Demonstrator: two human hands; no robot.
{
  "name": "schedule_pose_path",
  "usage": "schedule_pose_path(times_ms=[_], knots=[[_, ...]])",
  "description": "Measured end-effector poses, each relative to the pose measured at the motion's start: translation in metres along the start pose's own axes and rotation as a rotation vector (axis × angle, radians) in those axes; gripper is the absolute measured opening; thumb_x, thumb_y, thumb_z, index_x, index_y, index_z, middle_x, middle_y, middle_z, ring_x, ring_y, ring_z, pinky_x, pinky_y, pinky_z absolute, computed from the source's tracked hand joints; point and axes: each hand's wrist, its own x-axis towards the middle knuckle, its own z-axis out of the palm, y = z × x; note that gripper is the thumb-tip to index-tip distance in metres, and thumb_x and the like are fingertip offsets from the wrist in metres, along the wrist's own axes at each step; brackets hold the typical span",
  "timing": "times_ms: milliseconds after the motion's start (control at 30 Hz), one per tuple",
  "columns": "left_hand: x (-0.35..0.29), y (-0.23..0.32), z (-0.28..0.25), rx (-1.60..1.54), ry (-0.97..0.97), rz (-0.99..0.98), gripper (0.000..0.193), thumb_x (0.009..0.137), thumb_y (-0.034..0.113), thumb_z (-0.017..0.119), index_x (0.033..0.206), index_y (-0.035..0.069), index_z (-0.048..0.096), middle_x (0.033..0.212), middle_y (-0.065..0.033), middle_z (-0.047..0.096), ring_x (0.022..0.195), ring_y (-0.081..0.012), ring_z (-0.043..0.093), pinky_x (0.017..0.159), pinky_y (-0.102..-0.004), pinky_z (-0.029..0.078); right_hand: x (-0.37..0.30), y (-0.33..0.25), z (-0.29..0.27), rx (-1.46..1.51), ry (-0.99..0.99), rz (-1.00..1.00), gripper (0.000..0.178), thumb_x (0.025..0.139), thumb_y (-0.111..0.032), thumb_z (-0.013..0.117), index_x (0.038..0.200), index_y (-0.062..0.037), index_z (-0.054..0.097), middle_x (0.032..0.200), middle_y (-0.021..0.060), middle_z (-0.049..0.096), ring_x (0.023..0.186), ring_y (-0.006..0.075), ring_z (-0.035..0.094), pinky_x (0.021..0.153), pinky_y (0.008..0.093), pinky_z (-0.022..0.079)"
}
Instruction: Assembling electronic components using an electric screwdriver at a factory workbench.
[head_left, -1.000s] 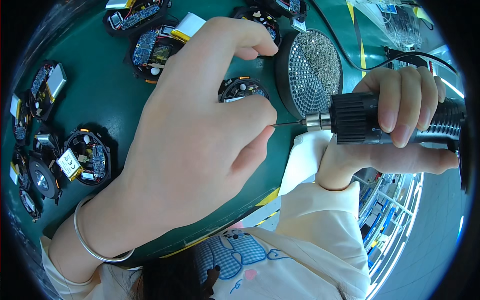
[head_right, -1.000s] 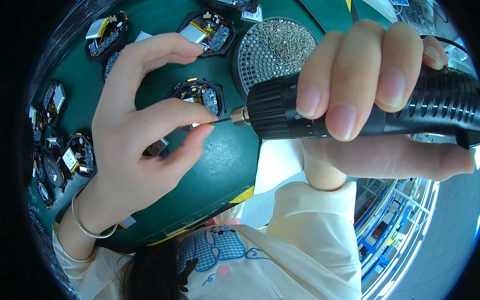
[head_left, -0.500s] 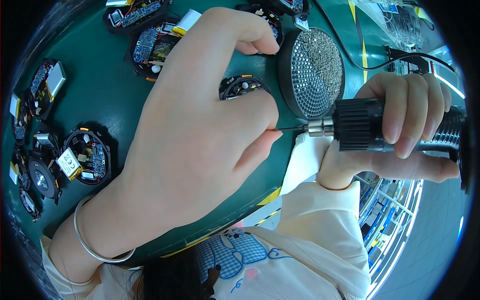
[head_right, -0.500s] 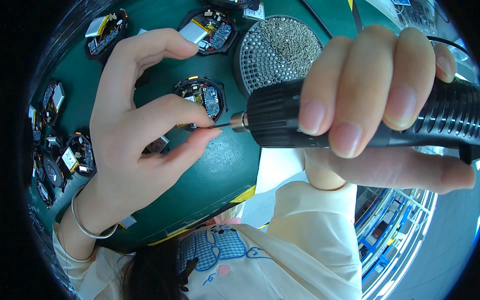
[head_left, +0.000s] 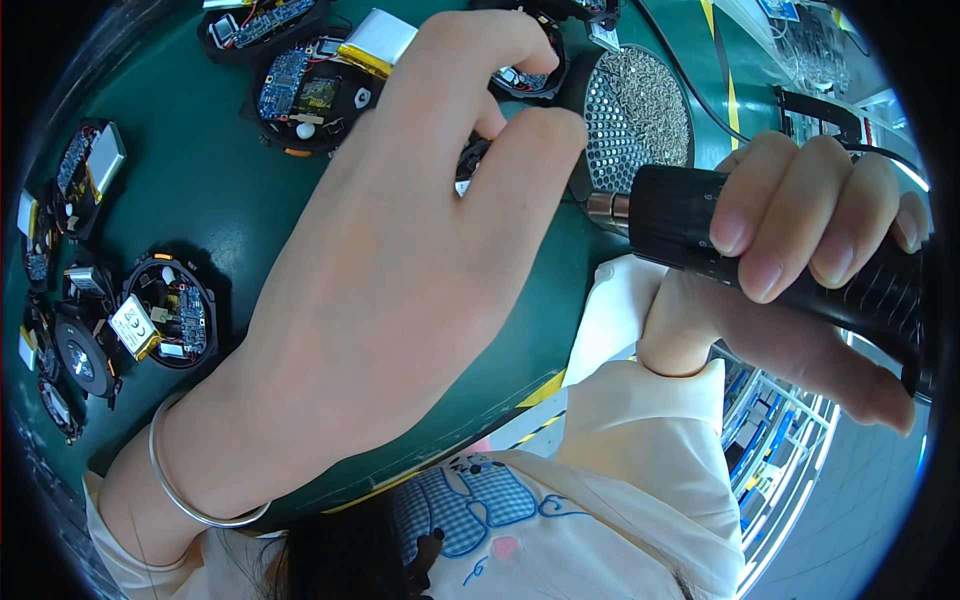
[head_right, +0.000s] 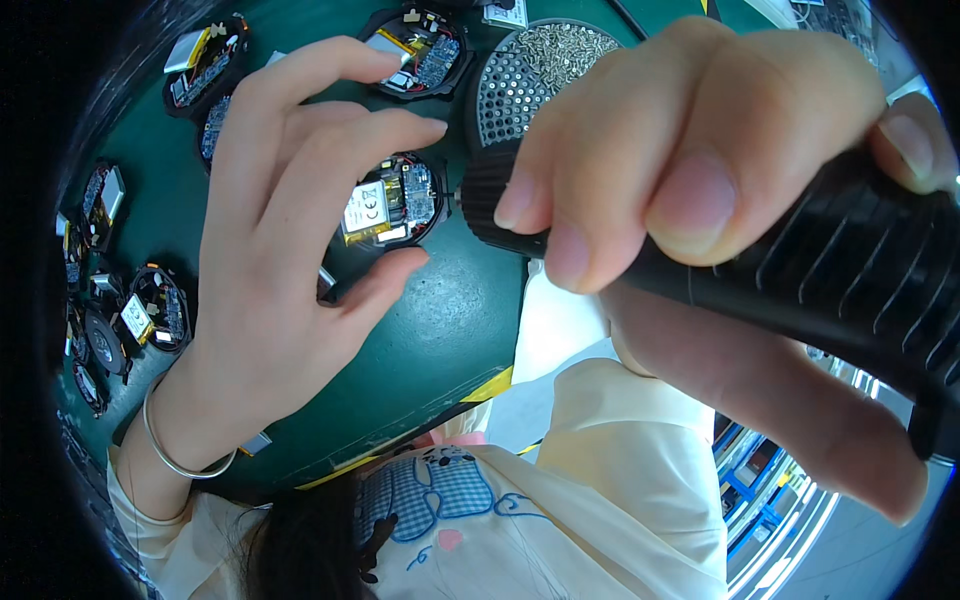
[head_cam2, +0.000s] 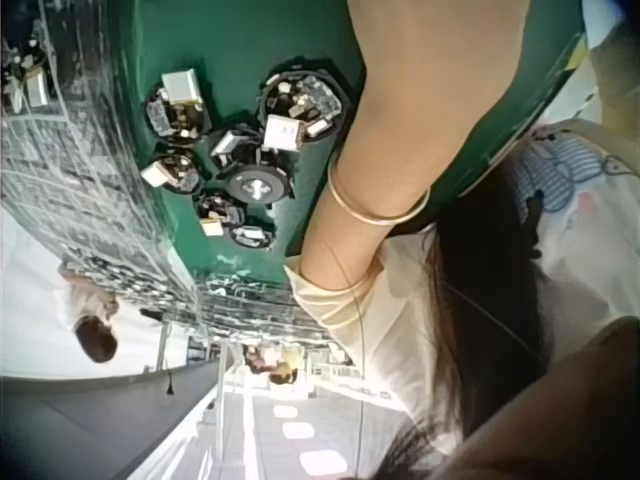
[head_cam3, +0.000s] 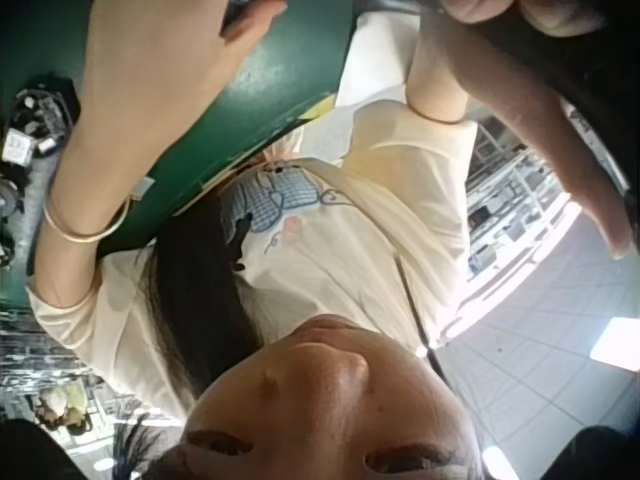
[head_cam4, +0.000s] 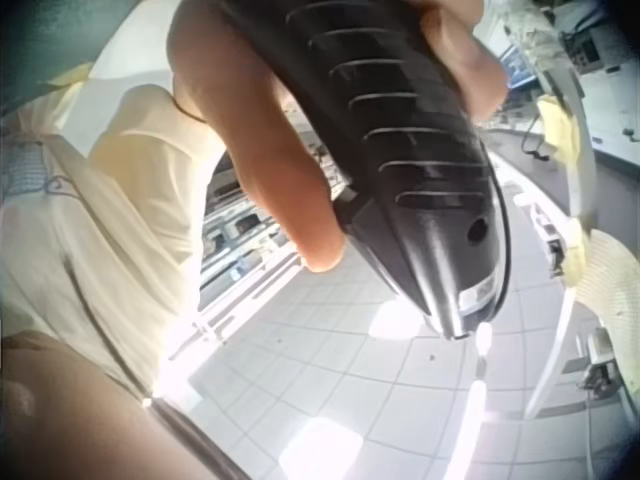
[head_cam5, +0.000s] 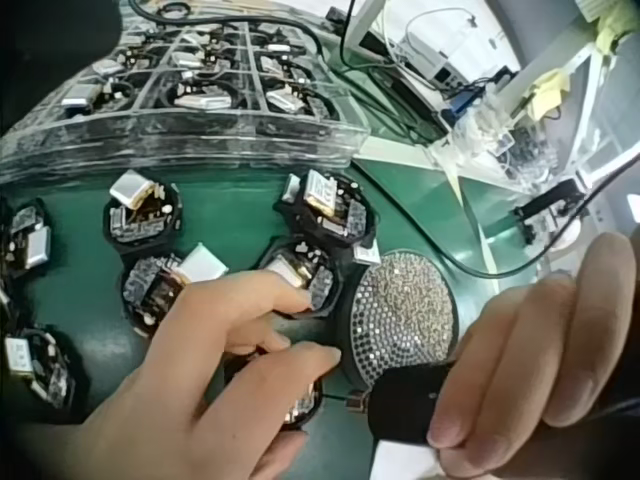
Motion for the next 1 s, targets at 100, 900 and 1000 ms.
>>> schedule_pose_path(times_ms=[100, 900, 1000], knots=[[-0.001, -0.001, -0.014, 0.077, -0.036, 0.016, 0.056, 0.05, -0.005, 0.077, 0.102, 0.004, 0.06, 0.122, -0.0136, 0.048, 0.097, -0.0276, 0.053, 0.085, -0.0377, 0.042, -0.001, 0.001, 0.0, -0.018, -0.041, 0.007, 0.083, 0.068, -0.069, 0.068, 0.11, -0.0013, 0.047, 0.084, 0.0052, 0.054, 0.061, 0.0152, 0.055, 0.053, 0.0292, 0.043], [-0.002, -0.005, -0.019, 0.265, -0.106, 0.128, 0.045, 0.051, -0.004, 0.08, 0.087, 0.007, 0.055, 0.115, -0.0126, 0.049, 0.092, -0.0248, 0.061, 0.079, -0.0348, 0.045, -0.001, 0.01, 0.016, -0.003, -0.069, 0.0, 0.081, 0.07, -0.07, 0.065, 0.11, -0.0022, 0.049, 0.084, 0.0045, 0.053, 0.063, 0.015, 0.054, 0.056, 0.0283, 0.044], [-0.003, -0.006, -0.021, 0.29, -0.133, 0.147, 0.043, 0.052, -0.005, 0.079, 0.087, 0.006, 0.056, 0.115, -0.012, 0.048, 0.093, -0.0245, 0.062, 0.08, -0.0347, 0.045, 0.0, 0.01, 0.014, 0.006, -0.061, -0.004, 0.08, 0.07, -0.07, 0.065, 0.109, -0.0023, 0.049, 0.084, 0.0044, 0.053, 0.063, 0.015, 0.054, 0.057, 0.0282, 0.044]])
